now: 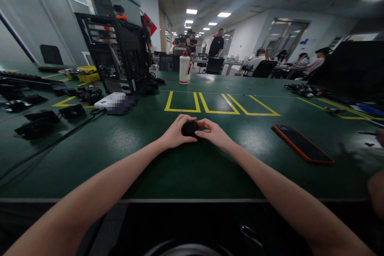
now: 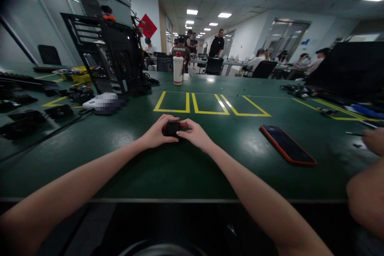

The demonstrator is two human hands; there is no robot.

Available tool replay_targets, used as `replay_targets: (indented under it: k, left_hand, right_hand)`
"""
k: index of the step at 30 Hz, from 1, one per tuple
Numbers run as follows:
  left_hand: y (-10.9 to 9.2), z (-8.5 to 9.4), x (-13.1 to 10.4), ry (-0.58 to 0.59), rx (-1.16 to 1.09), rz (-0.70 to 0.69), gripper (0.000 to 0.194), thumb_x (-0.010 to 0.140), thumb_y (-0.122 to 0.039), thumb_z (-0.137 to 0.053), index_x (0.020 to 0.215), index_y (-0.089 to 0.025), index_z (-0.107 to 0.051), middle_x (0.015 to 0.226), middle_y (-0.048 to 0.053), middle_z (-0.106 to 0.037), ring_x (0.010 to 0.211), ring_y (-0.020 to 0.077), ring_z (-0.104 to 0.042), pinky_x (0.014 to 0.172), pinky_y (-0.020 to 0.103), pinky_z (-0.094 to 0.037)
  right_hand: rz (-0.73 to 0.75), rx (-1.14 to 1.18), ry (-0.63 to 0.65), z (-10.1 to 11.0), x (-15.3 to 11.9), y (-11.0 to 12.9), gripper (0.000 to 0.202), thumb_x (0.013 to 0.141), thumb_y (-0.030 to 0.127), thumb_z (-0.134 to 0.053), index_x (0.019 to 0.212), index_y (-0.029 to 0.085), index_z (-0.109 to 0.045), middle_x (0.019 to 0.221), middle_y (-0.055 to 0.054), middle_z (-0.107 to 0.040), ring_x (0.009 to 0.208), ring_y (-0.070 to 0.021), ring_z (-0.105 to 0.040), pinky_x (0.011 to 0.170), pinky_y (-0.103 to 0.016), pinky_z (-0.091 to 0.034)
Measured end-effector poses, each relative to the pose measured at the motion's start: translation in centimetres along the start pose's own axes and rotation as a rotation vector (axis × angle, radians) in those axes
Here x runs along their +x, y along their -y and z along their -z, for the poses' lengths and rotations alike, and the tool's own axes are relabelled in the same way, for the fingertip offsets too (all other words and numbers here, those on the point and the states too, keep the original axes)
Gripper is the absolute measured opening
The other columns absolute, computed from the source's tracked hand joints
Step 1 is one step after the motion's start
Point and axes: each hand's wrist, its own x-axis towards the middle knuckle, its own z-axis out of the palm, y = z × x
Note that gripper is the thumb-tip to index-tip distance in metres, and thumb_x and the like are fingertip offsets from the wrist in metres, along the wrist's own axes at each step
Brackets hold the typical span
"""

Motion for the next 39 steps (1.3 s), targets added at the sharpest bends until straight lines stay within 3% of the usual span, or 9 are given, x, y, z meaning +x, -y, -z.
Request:
replay_targets:
  k: [6,11,14,18,22,26,31,39]
  left_hand:
    - [-0.7,0.2,0.0,0.038,-0.013,-0.016,0.062,0.058,-0.021,-0.074,0.113,-0.023,-0.045,0.118,0.008,-0.045,0.112,0.0257,-0.043,0.093,0.044,-0.035]
    - [-0.8,0.0,0.0,0.04,0.002,0.021,0.062,0.059,-0.02,-0.073,0.113,-0.024,-0.043,0.117,0.008,-0.047,0.11,0.027,-0.044,0.089,0.044,-0.037]
    - [-0.7,0.0,0.1,0.031,0.006,0.025,0.061,0.058,-0.02,-0.073,0.112,-0.023,-0.044,0.115,0.008,-0.048,0.108,0.0266,-0.045,0.087,0.043,-0.038]
    - [-0.6,0.0,0.1,0.026,0.017,0.021,0.06,0.059,-0.021,-0.073,0.112,-0.022,-0.045,0.113,0.008,-0.049,0.104,0.0254,-0.047,0.085,0.041,-0.039]
    - [-0.9,0.0,0.0,0.029,0.039,0.02,0.06,0.06,-0.021,-0.073,0.113,-0.022,-0.045,0.111,0.007,-0.049,0.103,0.0244,-0.047,0.084,0.04,-0.04]
    - [-1.1,0.0,0.1,0.022,0.035,0.025,0.061,0.059,-0.02,-0.073,0.113,-0.022,-0.045,0.11,0.007,-0.049,0.102,0.0247,-0.047,0.084,0.041,-0.04]
    - [-0.8,-0.2,0.1,0.013,0.028,0.018,0.062,0.058,-0.02,-0.073,0.113,-0.023,-0.045,0.11,0.007,-0.049,0.102,0.0249,-0.048,0.084,0.042,-0.04]
    - [-1.0,0.0,0.0,0.033,0.071,0.01,0.061,0.06,-0.022,-0.072,0.113,-0.023,-0.044,0.11,0.006,-0.048,0.102,0.024,-0.048,0.084,0.04,-0.042]
  right_hand:
    - [-0.205,0.11,-0.013,-0.3,0.7,-0.9,0.026,0.073,0.04,-0.058,0.085,0.017,-0.058,0.08,-0.003,-0.059,0.073,-0.0129,-0.058,0.071,-0.031,-0.05]
    - [-0.109,0.09,-0.069,-0.4,0.4,-0.7,0.027,0.075,0.039,-0.057,0.095,0.021,-0.054,0.089,-0.003,-0.058,0.082,-0.0144,-0.057,0.072,-0.031,-0.051]
    - [-0.069,0.075,-0.022,-0.1,0.0,-0.4,0.029,0.074,0.033,-0.059,0.098,0.022,-0.051,0.09,-0.002,-0.057,0.083,-0.0144,-0.057,0.075,-0.033,-0.05]
    - [-0.121,0.065,0.026,0.3,0.1,-0.2,0.033,0.068,0.027,-0.065,0.097,0.019,-0.054,0.091,-0.004,-0.058,0.084,-0.0151,-0.057,0.079,-0.035,-0.049]
    - [-0.218,0.086,-0.012,0.1,0.6,-0.4,0.027,0.073,0.035,-0.059,0.09,0.014,-0.058,0.089,-0.006,-0.059,0.082,-0.0151,-0.058,0.08,-0.035,-0.048]
    - [-0.136,0.097,-0.099,-0.3,0.7,0.0,0.026,0.071,0.031,-0.062,0.092,0.018,-0.055,0.094,-0.004,-0.058,0.086,-0.0148,-0.056,0.077,-0.032,-0.048]
    - [-0.065,0.075,-0.048,-0.4,0.5,0.3,0.019,0.076,0.033,-0.056,0.09,0.021,-0.054,0.089,-0.002,-0.058,0.086,-0.0146,-0.055,0.074,-0.031,-0.048]
    - [-0.176,0.026,0.011,0.3,0.7,-0.5,0.031,0.071,0.038,-0.061,0.092,0.015,-0.057,0.092,-0.007,-0.06,0.084,-0.0171,-0.057,0.079,-0.035,-0.047]
